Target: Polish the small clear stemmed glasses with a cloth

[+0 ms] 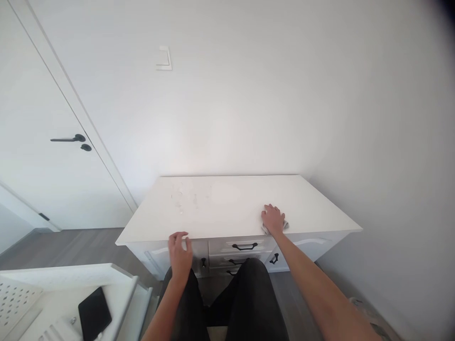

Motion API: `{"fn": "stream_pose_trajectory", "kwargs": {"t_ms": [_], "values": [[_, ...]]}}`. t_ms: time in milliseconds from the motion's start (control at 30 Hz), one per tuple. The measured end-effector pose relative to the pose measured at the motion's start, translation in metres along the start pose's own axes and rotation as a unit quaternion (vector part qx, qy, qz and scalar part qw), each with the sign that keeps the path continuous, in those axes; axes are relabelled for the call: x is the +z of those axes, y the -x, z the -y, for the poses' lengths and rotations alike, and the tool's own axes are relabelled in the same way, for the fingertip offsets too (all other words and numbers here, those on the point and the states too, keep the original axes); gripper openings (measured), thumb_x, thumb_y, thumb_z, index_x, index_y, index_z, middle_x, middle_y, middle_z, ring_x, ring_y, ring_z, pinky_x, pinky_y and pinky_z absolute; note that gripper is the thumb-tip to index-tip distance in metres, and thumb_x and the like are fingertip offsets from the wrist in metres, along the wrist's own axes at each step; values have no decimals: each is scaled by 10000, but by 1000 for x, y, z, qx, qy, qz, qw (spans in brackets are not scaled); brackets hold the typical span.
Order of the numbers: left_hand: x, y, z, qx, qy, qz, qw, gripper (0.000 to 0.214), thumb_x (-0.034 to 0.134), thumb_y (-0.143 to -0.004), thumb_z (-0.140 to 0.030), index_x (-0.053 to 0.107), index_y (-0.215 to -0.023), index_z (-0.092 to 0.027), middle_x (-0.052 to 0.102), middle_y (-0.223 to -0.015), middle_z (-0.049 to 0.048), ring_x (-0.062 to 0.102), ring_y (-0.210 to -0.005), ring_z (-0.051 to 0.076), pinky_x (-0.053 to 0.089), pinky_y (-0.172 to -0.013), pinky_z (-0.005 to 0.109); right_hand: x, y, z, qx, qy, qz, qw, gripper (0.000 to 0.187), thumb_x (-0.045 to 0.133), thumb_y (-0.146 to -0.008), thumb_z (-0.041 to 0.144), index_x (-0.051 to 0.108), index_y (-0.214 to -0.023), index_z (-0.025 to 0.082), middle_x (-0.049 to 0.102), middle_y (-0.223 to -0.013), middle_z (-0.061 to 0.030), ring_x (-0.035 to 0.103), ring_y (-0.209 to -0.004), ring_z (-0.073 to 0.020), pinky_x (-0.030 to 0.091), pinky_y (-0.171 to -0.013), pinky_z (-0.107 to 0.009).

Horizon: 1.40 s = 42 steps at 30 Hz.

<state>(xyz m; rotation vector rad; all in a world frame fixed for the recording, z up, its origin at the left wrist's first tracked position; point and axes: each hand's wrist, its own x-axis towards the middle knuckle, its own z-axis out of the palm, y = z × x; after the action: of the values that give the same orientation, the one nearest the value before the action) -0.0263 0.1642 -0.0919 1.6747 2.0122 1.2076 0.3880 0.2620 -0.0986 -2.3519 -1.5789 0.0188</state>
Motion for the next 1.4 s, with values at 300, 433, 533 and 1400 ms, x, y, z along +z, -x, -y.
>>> {"fn": "stream_pose_trajectory", "kwargs": {"t_ms": [300, 433, 533, 1400], "values": [[50, -33, -68, -45, 233, 218, 947, 374, 524, -1048, -467, 621, -1263, -177, 726, -946, 35, 684, -692, 143, 602, -679, 325, -4, 4, 2, -4, 3, -2, 1000, 439, 574, -1028, 423, 567, -1422, 230, 468, -1589, -110, 401, -1472, -339, 274, -1211, -630], [72, -50, -76, -101, 237, 249, 934, 356, 616, -1016, -408, 621, -1280, -169, 711, -1097, 64, 706, -835, 169, 618, -734, 350, -7, 4, 4, -6, 3, -6, 1000, 429, 593, -1021, 412, 579, -1405, 223, 482, -1576, -110, 411, -1464, -340, 287, -1204, -632], [86, -58, -78, -140, 228, 259, 928, 353, 645, -1001, -371, 618, -1291, -171, 700, -1164, 77, 711, -912, 193, 622, -784, 381, -8, 5, 5, -5, 4, -4, 1000, 436, 593, -1021, 416, 575, -1412, 224, 478, -1580, -109, 406, -1469, -340, 280, -1209, -631], [125, -111, -79, -49, 523, 209, 825, 431, 640, -998, -425, 597, -1361, -197, 652, -1360, 112, 690, -1108, 252, 565, -979, 499, -5, 0, 3, 0, -13, -4, 1000, 451, 419, -1012, 285, 578, -1421, 182, 492, -1584, -130, 353, -1472, -328, 195, -1177, -600]]}}
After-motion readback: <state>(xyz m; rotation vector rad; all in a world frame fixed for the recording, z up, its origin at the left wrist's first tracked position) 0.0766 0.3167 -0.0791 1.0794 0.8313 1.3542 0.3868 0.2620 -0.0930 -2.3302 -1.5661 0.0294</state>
